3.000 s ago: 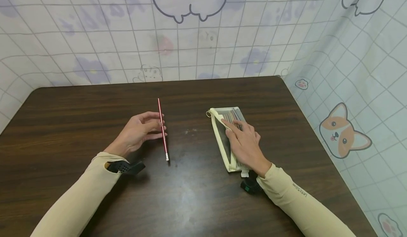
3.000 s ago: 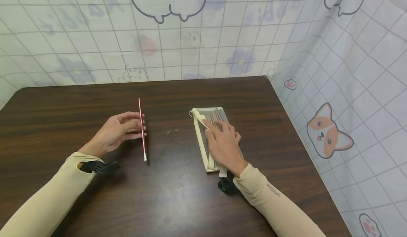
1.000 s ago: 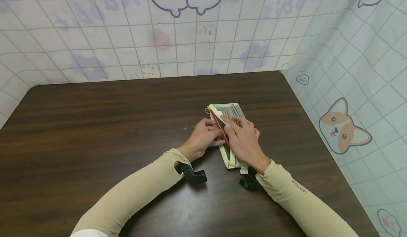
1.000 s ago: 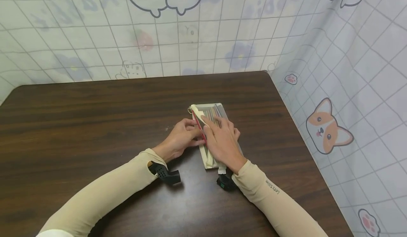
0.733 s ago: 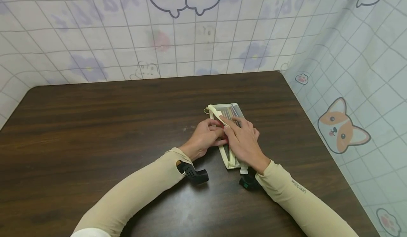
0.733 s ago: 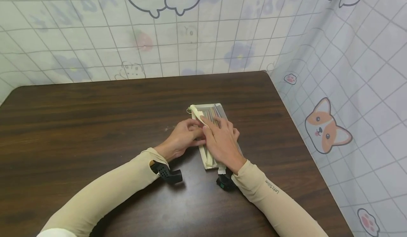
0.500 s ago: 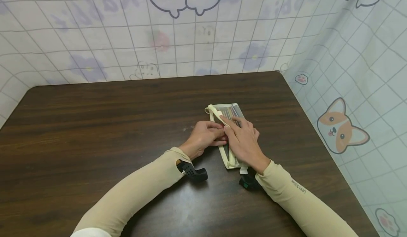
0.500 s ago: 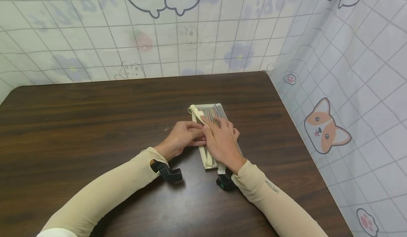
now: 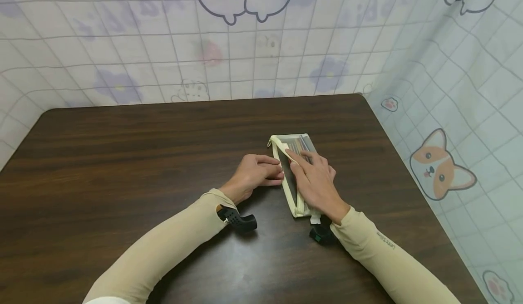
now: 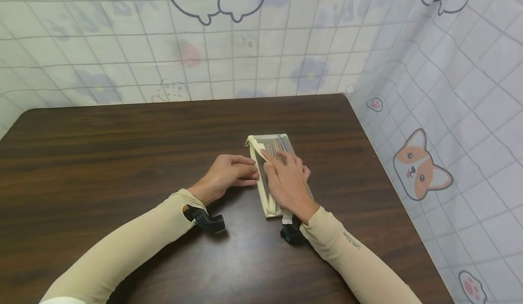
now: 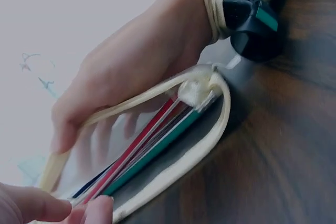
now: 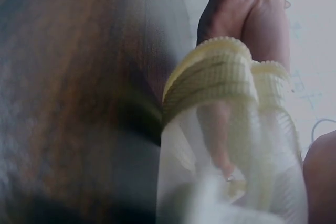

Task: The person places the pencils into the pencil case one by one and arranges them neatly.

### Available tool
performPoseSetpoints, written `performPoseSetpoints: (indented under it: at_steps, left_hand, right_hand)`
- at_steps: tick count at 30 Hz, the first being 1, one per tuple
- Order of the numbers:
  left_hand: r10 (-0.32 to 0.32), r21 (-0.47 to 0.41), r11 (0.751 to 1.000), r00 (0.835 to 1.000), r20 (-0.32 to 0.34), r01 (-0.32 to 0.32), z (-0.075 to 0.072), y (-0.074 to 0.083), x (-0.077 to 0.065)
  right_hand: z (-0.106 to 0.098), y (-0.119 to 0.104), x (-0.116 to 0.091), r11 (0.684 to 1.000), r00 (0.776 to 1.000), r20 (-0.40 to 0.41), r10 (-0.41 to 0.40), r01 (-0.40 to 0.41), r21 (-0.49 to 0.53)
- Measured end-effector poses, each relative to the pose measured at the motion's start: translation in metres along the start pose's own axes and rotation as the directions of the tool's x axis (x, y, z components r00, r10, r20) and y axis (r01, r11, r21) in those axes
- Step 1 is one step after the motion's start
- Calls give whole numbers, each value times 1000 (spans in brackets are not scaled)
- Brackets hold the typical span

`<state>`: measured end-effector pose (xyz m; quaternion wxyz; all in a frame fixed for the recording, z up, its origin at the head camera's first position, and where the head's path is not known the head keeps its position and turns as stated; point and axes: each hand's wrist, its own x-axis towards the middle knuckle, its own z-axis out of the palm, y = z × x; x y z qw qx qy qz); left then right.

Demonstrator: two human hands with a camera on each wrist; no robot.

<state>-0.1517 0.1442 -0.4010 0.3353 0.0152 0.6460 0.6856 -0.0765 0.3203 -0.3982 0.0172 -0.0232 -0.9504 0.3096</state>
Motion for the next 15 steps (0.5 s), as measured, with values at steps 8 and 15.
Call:
performPoseSetpoints:
  at_steps: [8, 15]
  left_hand:
    - [90, 168, 983, 994, -59, -79, -47, 15, -16]
    - [638, 664, 630, 756, -146, -403, -116, 33, -44]
  right_hand:
    - [-3, 9, 0, 1000, 1000, 21, -1, 1, 25]
    - [-23, 18, -4, 998, 998, 58, 29, -32, 51]
